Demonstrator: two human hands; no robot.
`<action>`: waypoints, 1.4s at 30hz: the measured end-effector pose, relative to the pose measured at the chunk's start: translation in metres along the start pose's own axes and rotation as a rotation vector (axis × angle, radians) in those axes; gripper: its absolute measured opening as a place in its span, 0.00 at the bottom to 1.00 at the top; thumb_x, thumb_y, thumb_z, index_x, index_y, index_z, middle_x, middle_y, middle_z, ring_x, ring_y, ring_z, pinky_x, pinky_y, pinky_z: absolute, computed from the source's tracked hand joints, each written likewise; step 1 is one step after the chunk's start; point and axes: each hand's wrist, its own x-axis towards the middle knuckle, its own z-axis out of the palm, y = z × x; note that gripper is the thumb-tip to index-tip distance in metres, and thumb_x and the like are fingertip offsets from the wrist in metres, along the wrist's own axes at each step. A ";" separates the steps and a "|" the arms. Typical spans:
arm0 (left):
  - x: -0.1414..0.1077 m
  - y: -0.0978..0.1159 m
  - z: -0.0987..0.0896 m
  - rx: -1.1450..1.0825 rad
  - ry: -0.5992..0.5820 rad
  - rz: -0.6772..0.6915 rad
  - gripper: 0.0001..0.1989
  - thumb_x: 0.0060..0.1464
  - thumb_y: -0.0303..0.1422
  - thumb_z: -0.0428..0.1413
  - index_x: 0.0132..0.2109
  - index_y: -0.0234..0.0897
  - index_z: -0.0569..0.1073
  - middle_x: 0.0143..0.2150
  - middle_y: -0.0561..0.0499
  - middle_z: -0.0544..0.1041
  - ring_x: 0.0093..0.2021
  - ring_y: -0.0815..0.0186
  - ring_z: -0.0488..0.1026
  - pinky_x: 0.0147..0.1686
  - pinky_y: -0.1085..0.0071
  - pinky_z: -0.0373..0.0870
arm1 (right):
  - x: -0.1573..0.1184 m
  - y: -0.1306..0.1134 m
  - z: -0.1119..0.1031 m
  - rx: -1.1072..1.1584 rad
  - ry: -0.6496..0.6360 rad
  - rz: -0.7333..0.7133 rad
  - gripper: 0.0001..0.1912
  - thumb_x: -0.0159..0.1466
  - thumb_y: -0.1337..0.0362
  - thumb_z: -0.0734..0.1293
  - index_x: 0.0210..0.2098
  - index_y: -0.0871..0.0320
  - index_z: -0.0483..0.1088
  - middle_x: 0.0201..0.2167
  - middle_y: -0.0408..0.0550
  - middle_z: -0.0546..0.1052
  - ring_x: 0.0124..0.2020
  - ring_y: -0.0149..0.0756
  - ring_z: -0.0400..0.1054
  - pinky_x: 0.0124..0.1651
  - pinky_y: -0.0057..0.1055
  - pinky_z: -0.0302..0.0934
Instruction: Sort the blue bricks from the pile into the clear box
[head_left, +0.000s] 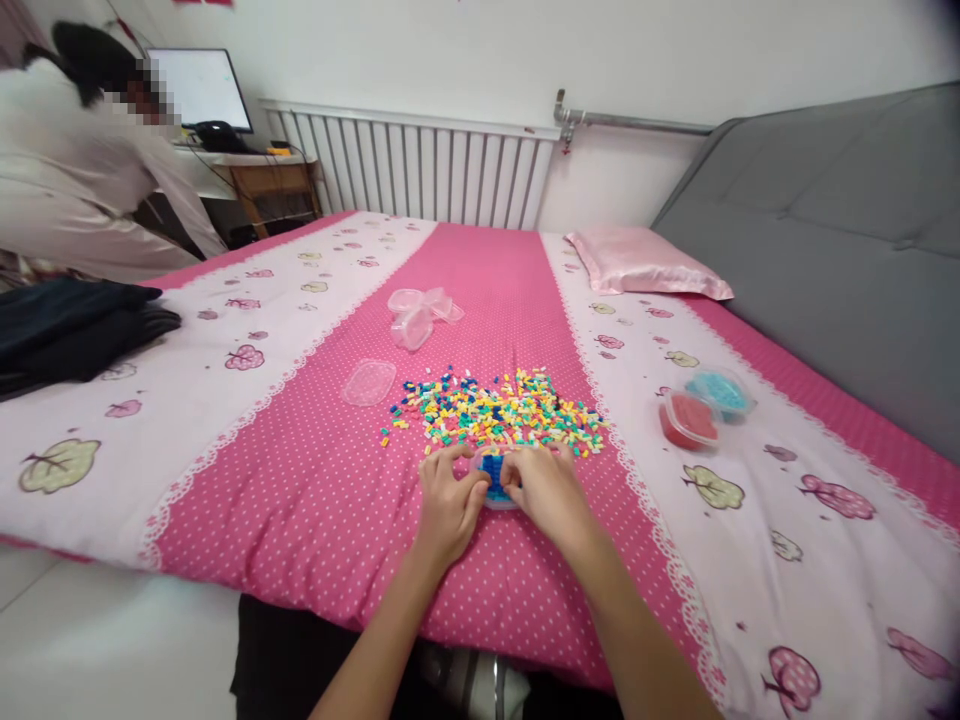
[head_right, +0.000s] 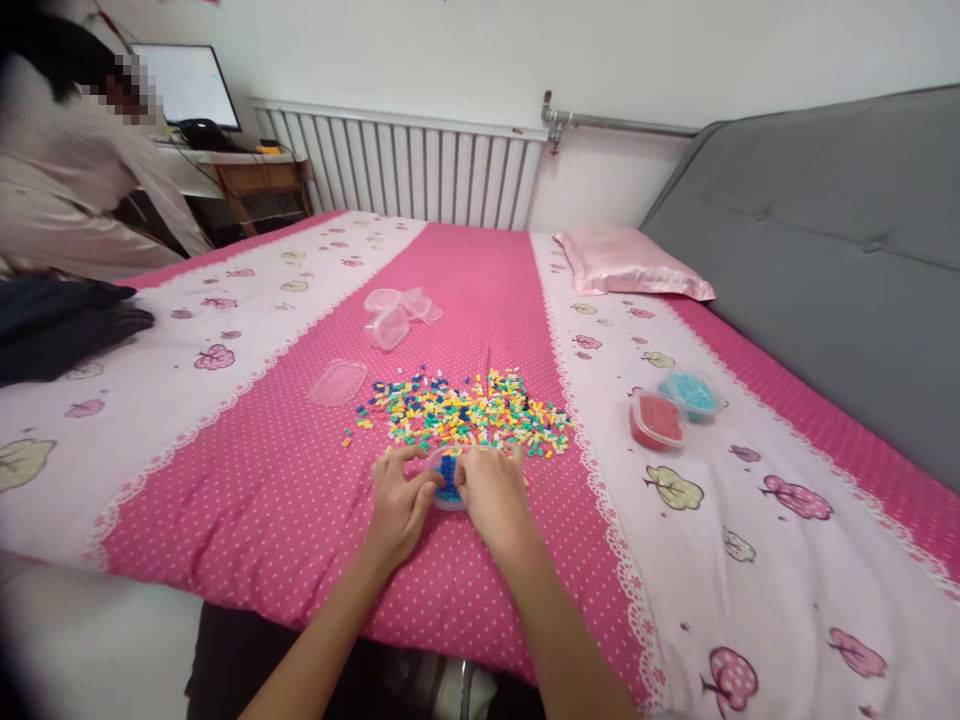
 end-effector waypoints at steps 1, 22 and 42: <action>0.000 0.000 0.000 -0.003 0.006 0.006 0.22 0.70 0.38 0.42 0.38 0.39 0.79 0.52 0.43 0.70 0.53 0.56 0.62 0.53 0.57 0.57 | 0.000 -0.001 -0.001 0.002 -0.013 0.004 0.10 0.55 0.77 0.70 0.25 0.56 0.75 0.29 0.43 0.81 0.37 0.39 0.74 0.59 0.47 0.47; 0.000 -0.002 0.002 0.013 0.024 0.017 0.20 0.70 0.37 0.43 0.38 0.39 0.78 0.52 0.43 0.69 0.52 0.56 0.63 0.51 0.58 0.57 | 0.002 -0.002 0.002 0.013 0.016 0.012 0.09 0.57 0.75 0.72 0.26 0.56 0.75 0.28 0.41 0.81 0.35 0.36 0.74 0.62 0.46 0.42; 0.016 -0.027 -0.003 -0.093 0.324 -0.458 0.14 0.68 0.36 0.42 0.42 0.39 0.71 0.40 0.48 0.72 0.45 0.59 0.68 0.48 0.61 0.64 | -0.027 0.086 0.047 0.388 0.699 -0.017 0.08 0.62 0.67 0.64 0.29 0.56 0.75 0.41 0.51 0.67 0.44 0.44 0.67 0.50 0.43 0.63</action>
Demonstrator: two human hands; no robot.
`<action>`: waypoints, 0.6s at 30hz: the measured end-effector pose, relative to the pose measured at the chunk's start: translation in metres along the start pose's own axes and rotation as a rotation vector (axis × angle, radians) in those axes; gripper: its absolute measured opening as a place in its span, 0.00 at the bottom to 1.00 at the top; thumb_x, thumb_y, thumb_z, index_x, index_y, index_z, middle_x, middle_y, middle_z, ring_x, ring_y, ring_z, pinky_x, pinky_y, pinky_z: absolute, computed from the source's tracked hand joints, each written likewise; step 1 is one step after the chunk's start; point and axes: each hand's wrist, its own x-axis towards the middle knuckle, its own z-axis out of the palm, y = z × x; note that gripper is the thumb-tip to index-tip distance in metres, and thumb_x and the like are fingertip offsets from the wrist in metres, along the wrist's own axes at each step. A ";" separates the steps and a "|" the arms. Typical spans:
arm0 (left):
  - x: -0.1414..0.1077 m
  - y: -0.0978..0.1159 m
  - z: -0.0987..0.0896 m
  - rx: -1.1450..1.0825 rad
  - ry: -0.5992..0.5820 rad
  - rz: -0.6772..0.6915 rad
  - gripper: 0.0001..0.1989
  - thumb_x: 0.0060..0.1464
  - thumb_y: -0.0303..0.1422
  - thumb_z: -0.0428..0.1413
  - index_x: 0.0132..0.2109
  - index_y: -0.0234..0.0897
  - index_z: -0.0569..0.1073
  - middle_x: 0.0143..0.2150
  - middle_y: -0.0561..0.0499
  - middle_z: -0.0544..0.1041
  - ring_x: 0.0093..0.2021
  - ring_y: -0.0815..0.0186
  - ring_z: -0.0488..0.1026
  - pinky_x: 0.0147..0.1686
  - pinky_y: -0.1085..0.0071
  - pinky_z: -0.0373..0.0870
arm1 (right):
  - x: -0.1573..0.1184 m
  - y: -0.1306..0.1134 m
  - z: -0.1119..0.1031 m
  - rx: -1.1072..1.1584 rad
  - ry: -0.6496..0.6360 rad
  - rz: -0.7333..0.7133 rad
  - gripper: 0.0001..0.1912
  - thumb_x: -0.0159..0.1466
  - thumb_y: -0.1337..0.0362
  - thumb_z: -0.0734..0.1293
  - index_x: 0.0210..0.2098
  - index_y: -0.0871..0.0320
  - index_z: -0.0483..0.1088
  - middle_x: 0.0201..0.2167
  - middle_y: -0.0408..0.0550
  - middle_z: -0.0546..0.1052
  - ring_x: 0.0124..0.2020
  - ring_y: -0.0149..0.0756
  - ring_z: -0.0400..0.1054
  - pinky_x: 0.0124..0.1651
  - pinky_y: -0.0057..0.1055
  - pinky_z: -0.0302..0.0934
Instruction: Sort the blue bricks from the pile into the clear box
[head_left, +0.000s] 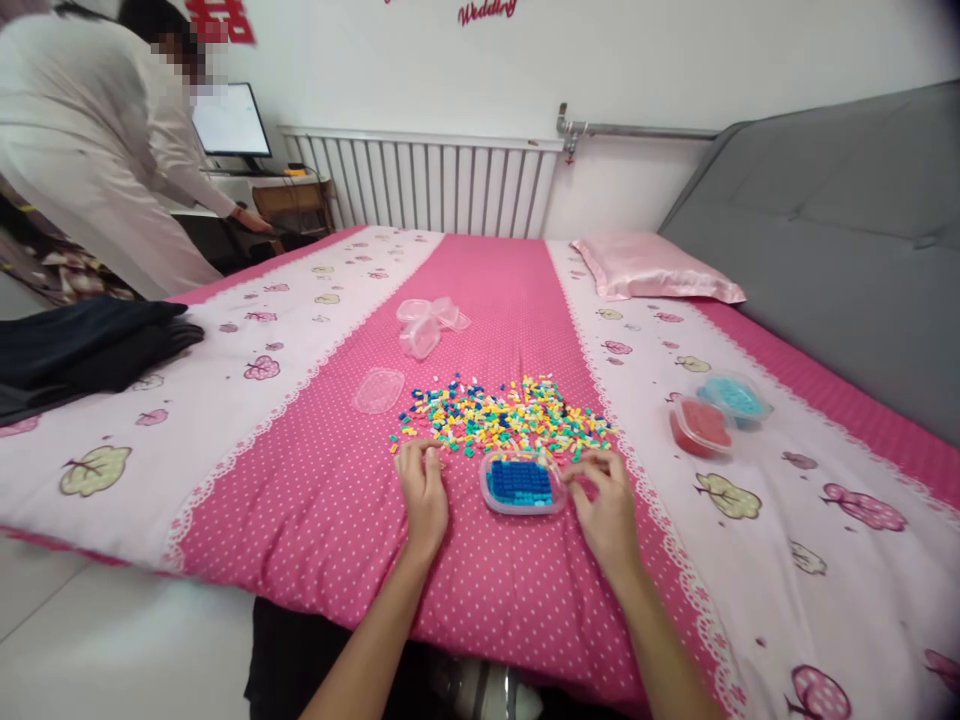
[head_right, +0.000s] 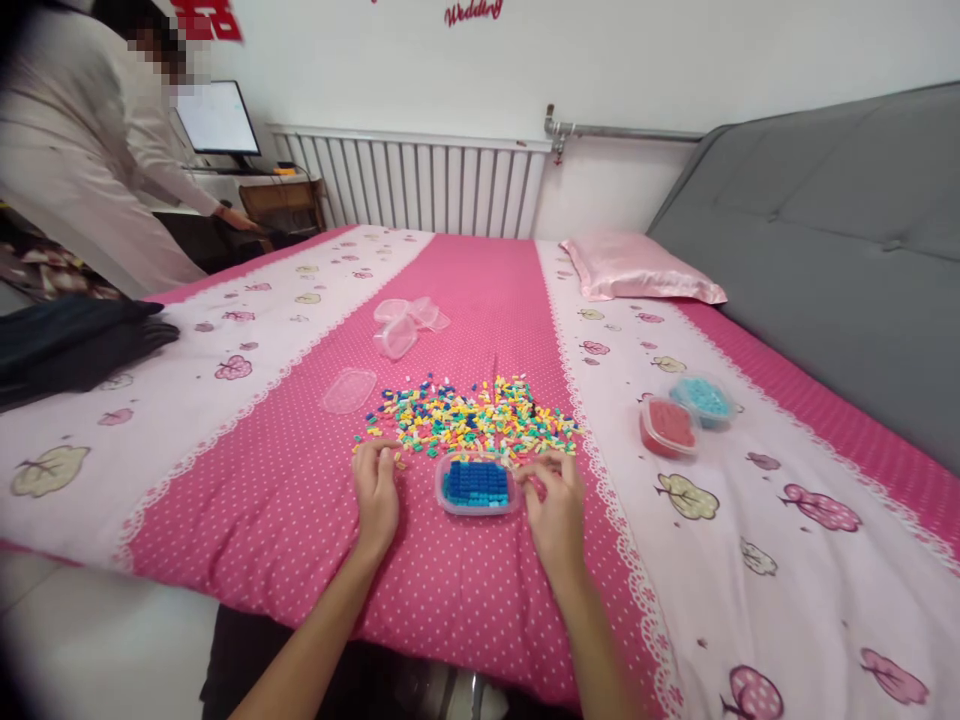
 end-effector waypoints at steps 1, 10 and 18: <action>0.005 -0.002 0.001 0.018 -0.002 0.001 0.13 0.68 0.36 0.43 0.42 0.39 0.71 0.41 0.47 0.72 0.45 0.58 0.68 0.49 0.60 0.63 | -0.006 0.006 0.000 0.002 0.038 0.012 0.08 0.62 0.66 0.65 0.29 0.56 0.76 0.41 0.51 0.67 0.44 0.44 0.67 0.50 0.43 0.62; 0.046 -0.022 0.005 0.243 -0.086 -0.007 0.11 0.61 0.31 0.48 0.40 0.38 0.76 0.45 0.43 0.73 0.49 0.52 0.67 0.53 0.54 0.62 | -0.023 0.015 0.004 -0.021 0.141 0.046 0.10 0.64 0.62 0.66 0.29 0.54 0.78 0.39 0.50 0.72 0.43 0.45 0.67 0.51 0.46 0.60; 0.059 -0.027 0.007 0.410 -0.119 -0.024 0.13 0.61 0.32 0.50 0.43 0.41 0.79 0.49 0.42 0.75 0.52 0.50 0.67 0.52 0.53 0.62 | -0.033 0.025 0.005 0.046 0.198 0.070 0.09 0.63 0.60 0.68 0.29 0.54 0.78 0.38 0.49 0.72 0.42 0.44 0.67 0.50 0.44 0.60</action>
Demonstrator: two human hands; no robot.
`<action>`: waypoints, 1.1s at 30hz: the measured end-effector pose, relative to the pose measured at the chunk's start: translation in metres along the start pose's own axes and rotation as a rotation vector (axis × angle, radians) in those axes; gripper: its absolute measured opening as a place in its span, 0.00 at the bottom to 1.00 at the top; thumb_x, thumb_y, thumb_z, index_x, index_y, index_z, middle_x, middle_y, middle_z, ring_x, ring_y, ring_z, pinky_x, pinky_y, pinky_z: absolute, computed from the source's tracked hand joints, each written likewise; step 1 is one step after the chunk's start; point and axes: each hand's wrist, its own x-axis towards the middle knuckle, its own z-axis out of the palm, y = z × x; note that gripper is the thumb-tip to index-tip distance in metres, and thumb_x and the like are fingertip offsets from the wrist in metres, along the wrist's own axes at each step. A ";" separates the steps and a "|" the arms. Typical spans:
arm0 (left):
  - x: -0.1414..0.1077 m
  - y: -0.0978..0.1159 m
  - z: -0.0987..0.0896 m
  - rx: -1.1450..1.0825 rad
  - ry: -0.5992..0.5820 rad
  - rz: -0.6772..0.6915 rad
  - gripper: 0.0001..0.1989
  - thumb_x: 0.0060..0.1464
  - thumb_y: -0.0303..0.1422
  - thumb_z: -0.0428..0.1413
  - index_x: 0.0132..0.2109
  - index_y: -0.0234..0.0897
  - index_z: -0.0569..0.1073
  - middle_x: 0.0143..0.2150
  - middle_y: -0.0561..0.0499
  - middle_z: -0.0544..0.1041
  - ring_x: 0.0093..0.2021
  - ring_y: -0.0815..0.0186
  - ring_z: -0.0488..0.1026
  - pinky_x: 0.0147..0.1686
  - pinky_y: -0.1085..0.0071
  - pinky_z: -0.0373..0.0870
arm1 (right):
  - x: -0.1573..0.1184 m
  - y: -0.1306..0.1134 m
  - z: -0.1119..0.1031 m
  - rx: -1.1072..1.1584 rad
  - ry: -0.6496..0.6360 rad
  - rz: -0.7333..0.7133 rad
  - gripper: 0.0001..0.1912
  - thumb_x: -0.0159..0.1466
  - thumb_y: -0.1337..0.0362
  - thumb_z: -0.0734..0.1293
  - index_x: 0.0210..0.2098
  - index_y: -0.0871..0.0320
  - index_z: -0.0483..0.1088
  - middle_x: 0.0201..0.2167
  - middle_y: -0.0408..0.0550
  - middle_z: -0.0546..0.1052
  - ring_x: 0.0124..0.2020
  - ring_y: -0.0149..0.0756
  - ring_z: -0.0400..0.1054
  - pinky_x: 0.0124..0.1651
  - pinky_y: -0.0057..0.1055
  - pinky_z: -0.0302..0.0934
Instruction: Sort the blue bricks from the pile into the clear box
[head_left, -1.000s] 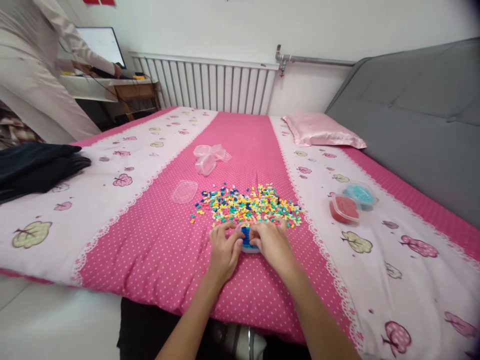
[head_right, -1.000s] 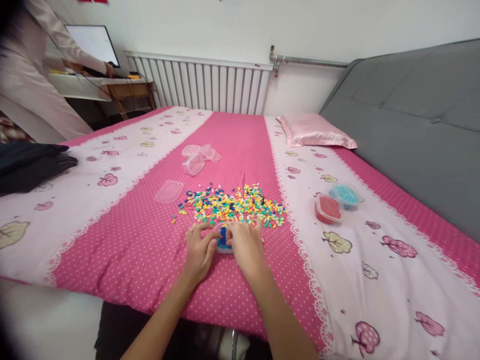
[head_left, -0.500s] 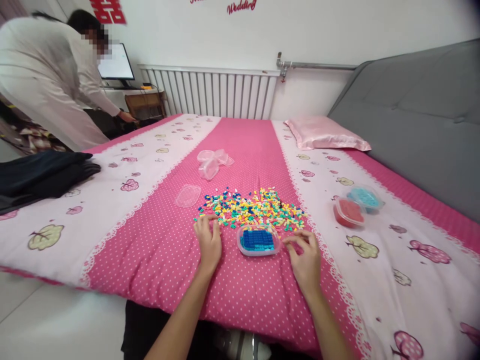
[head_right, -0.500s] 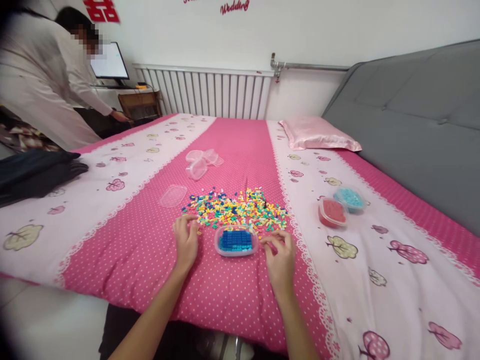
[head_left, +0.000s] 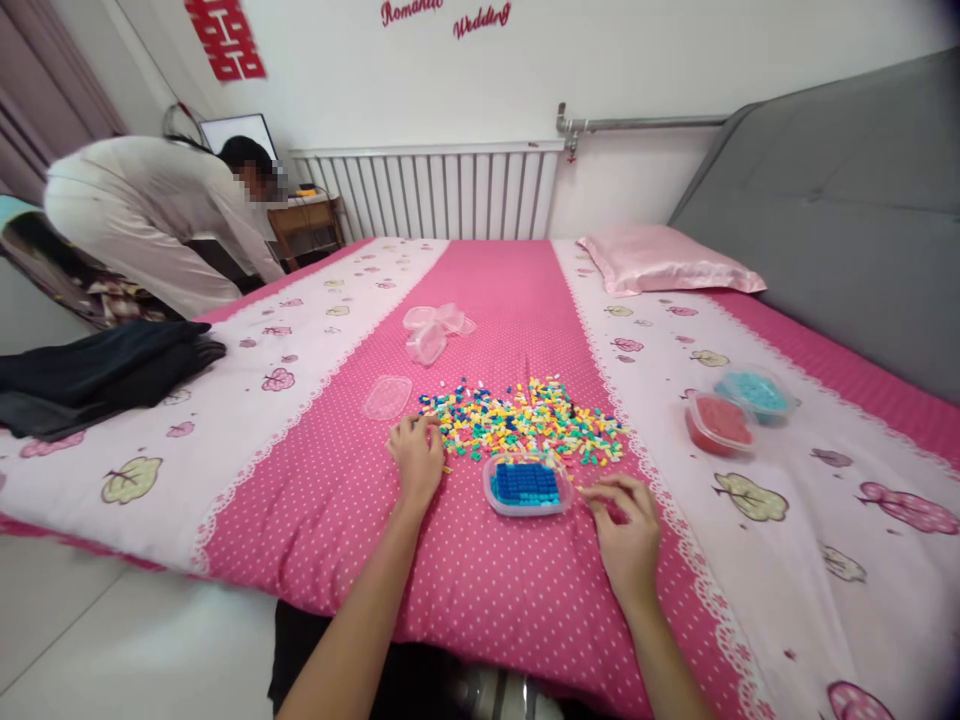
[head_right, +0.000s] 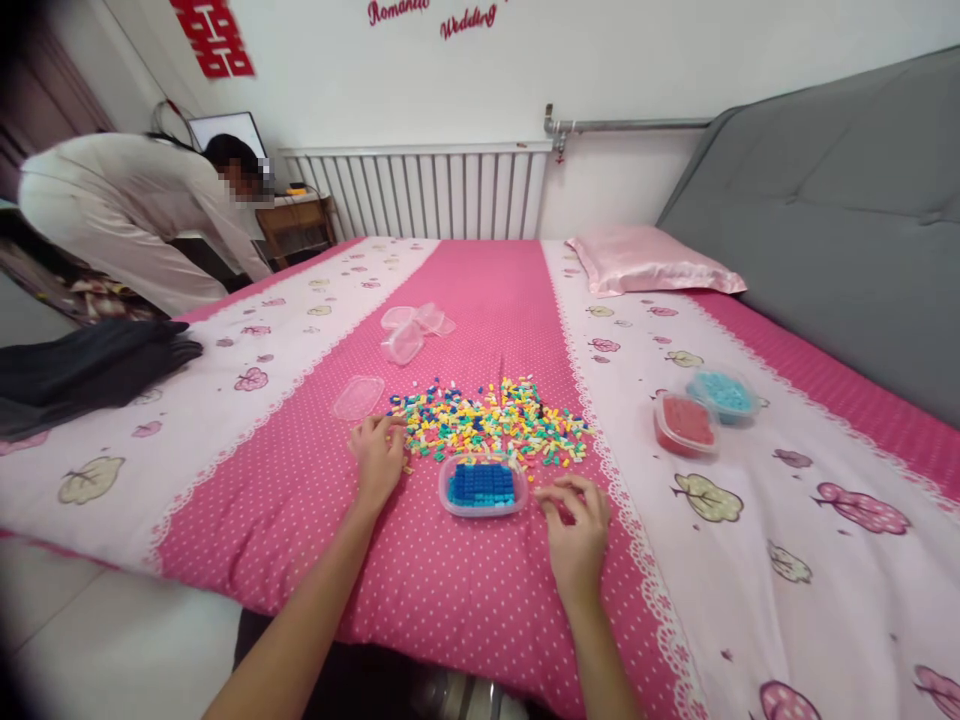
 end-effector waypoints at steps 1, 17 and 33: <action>0.004 -0.002 -0.001 0.017 0.002 -0.012 0.12 0.61 0.32 0.50 0.44 0.42 0.79 0.49 0.42 0.75 0.53 0.50 0.67 0.52 0.53 0.62 | 0.000 0.001 0.000 -0.003 -0.012 -0.002 0.09 0.63 0.60 0.68 0.29 0.54 0.78 0.37 0.49 0.72 0.41 0.44 0.67 0.50 0.44 0.60; 0.028 -0.022 0.003 0.202 -0.126 0.067 0.13 0.64 0.34 0.49 0.46 0.43 0.80 0.49 0.43 0.80 0.55 0.49 0.69 0.59 0.45 0.52 | 0.000 0.005 0.003 0.011 -0.040 0.041 0.09 0.62 0.59 0.67 0.27 0.55 0.72 0.32 0.47 0.70 0.39 0.44 0.66 0.47 0.42 0.59; 0.027 -0.042 0.010 0.080 -0.104 0.056 0.11 0.54 0.26 0.51 0.39 0.37 0.78 0.41 0.43 0.79 0.47 0.54 0.73 0.51 0.59 0.69 | -0.001 0.002 0.000 0.027 -0.040 0.067 0.07 0.62 0.61 0.67 0.29 0.54 0.71 0.33 0.47 0.70 0.39 0.44 0.66 0.45 0.41 0.60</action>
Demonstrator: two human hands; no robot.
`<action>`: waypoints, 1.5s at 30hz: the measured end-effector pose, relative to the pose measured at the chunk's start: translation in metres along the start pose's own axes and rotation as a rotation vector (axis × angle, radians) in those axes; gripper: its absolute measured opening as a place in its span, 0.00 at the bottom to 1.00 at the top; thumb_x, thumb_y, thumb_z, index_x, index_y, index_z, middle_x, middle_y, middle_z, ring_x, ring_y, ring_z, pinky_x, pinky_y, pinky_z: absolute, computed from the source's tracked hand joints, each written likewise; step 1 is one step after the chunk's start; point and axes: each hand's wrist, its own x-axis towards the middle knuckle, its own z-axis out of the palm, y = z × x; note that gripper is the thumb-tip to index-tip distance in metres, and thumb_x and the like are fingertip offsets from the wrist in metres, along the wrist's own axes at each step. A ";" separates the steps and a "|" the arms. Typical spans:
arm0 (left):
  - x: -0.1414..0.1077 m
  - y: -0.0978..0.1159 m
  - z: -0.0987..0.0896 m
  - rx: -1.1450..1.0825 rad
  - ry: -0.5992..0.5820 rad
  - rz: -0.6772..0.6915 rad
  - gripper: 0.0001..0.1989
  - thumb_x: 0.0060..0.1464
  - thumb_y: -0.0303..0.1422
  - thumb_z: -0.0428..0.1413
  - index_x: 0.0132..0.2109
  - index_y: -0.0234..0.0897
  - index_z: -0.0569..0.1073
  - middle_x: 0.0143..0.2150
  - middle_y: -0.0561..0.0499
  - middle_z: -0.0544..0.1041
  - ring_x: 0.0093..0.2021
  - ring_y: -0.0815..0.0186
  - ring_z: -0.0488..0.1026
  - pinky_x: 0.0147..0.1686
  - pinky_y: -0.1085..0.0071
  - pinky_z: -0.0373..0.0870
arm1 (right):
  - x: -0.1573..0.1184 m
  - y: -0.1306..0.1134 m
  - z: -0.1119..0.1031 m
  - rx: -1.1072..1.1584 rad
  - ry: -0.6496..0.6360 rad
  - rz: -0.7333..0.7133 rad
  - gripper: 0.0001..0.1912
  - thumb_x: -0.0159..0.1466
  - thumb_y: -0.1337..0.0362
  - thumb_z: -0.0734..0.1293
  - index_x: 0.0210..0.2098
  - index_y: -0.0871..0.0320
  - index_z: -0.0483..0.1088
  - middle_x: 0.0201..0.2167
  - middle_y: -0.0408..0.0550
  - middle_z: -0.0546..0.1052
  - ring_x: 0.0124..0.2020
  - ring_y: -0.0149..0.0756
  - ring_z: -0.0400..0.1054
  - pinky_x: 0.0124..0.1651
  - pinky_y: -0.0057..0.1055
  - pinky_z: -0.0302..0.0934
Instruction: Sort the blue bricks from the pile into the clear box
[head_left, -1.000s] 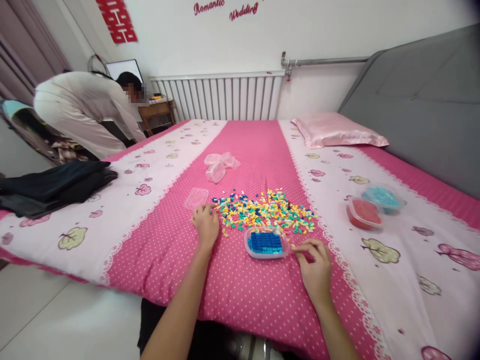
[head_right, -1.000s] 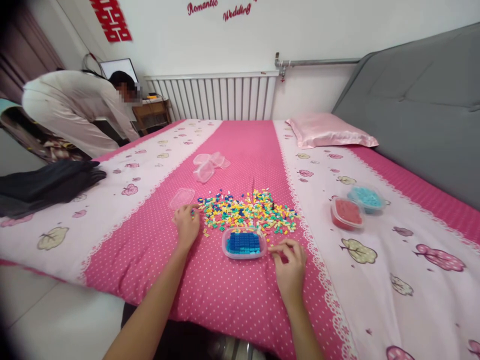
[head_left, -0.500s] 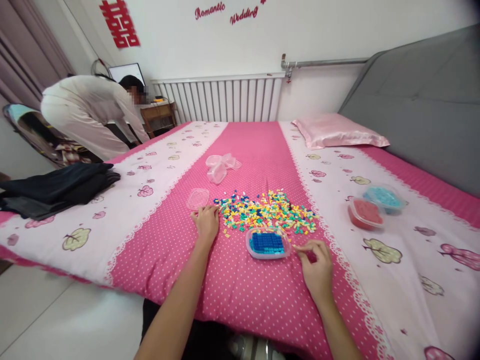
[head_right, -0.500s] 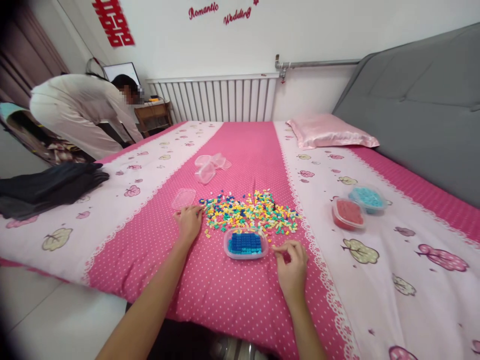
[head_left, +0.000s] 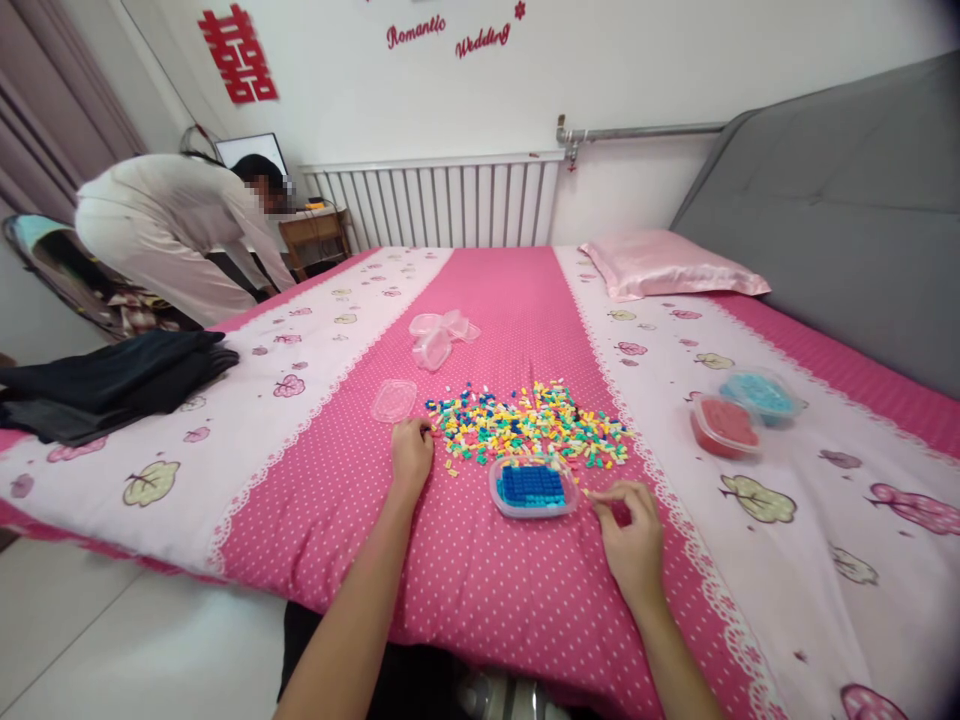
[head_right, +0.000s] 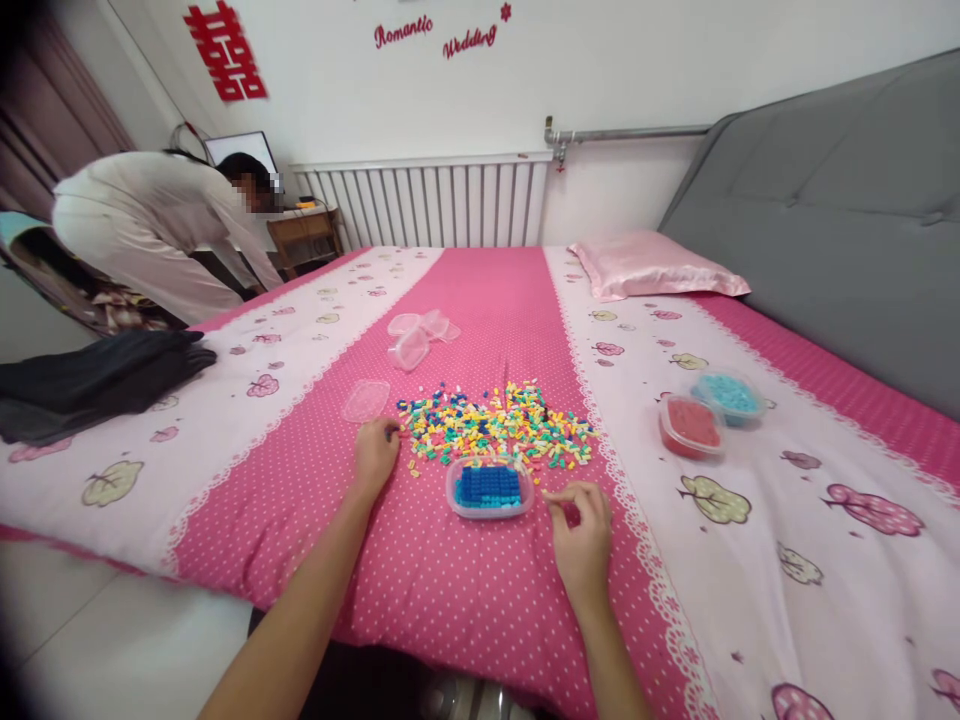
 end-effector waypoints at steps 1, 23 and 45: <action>0.000 0.000 0.000 -0.016 0.012 -0.007 0.10 0.53 0.26 0.51 0.39 0.37 0.77 0.41 0.43 0.79 0.46 0.55 0.74 0.50 0.59 0.69 | 0.000 0.000 0.000 0.001 0.000 0.000 0.07 0.62 0.61 0.67 0.29 0.54 0.71 0.33 0.47 0.70 0.39 0.44 0.66 0.45 0.41 0.60; -0.019 0.012 -0.019 -0.411 0.314 -0.057 0.09 0.55 0.32 0.52 0.40 0.36 0.76 0.37 0.48 0.79 0.36 0.64 0.76 0.41 0.69 0.74 | -0.001 0.000 -0.001 -0.013 0.001 -0.047 0.08 0.62 0.62 0.67 0.27 0.55 0.71 0.32 0.47 0.71 0.38 0.43 0.67 0.44 0.40 0.61; -0.123 0.149 -0.072 -0.778 0.039 0.358 0.10 0.53 0.19 0.57 0.37 0.39 0.77 0.36 0.52 0.79 0.38 0.68 0.76 0.40 0.75 0.72 | -0.001 -0.120 0.009 0.257 -0.128 -0.086 0.08 0.66 0.58 0.67 0.39 0.53 0.77 0.37 0.47 0.81 0.38 0.38 0.77 0.40 0.30 0.72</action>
